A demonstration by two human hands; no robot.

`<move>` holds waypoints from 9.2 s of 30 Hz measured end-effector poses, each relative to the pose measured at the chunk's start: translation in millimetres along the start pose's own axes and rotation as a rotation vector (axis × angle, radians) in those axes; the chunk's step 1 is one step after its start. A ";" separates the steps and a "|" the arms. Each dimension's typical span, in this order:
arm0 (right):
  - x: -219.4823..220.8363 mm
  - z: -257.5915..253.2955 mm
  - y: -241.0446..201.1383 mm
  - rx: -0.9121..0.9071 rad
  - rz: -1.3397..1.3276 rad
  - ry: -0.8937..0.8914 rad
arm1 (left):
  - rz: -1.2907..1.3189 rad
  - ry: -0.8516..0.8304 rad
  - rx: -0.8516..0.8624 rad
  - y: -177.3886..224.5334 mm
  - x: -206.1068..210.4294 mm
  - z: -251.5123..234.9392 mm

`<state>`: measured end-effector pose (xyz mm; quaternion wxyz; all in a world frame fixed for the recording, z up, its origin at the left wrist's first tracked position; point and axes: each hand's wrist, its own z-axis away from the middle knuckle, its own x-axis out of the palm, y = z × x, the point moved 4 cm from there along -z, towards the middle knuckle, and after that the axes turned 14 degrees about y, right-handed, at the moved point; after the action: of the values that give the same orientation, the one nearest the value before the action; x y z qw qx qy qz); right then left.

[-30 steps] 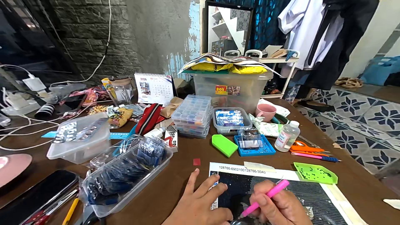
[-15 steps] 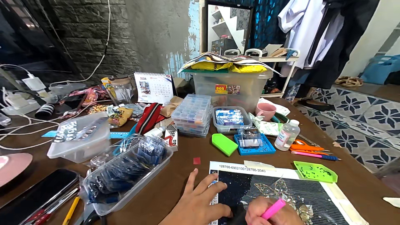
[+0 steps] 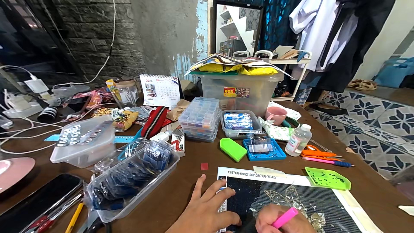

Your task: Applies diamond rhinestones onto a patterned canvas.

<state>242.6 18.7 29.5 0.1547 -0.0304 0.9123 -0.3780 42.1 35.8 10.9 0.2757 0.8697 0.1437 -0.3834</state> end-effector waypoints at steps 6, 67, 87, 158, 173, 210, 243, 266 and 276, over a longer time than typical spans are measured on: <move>1.5 0.2 -1.0 -0.018 0.008 -0.003 | 0.013 0.010 -0.010 0.3 0.2 -0.1; 0.0 -2.6 4.5 -0.031 0.172 0.087 | -0.008 0.053 -0.013 -0.2 -1.6 -1.8; -18.6 -2.1 10.2 0.107 0.045 0.252 | -0.051 0.016 0.066 7.4 -0.8 -1.9; -18.2 -4.4 19.9 0.122 0.135 0.210 | 0.014 0.065 -0.044 1.1 -3.2 -4.0; -14.6 -3.6 20.5 0.112 0.123 0.183 | 0.020 0.052 -0.045 0.8 -2.9 -3.7; -9.2 -3.7 5.6 -0.235 0.298 0.046 | 0.011 0.073 -0.033 1.6 -2.4 -3.4; -4.1 0.8 -6.0 -0.013 -0.001 0.013 | -0.085 0.141 0.115 -1.7 1.0 0.7; -0.3 1.7 -6.9 -0.068 -0.011 -0.066 | -0.056 0.128 0.034 -2.9 2.4 1.3; -3.4 0.4 -5.3 -0.052 -0.005 -0.023 | -0.022 0.100 0.001 -1.9 0.9 -0.5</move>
<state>245.7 15.3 33.8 0.1634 -0.0412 0.9199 -0.3540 42.1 37.6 9.8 0.2637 0.8863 0.1666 -0.3423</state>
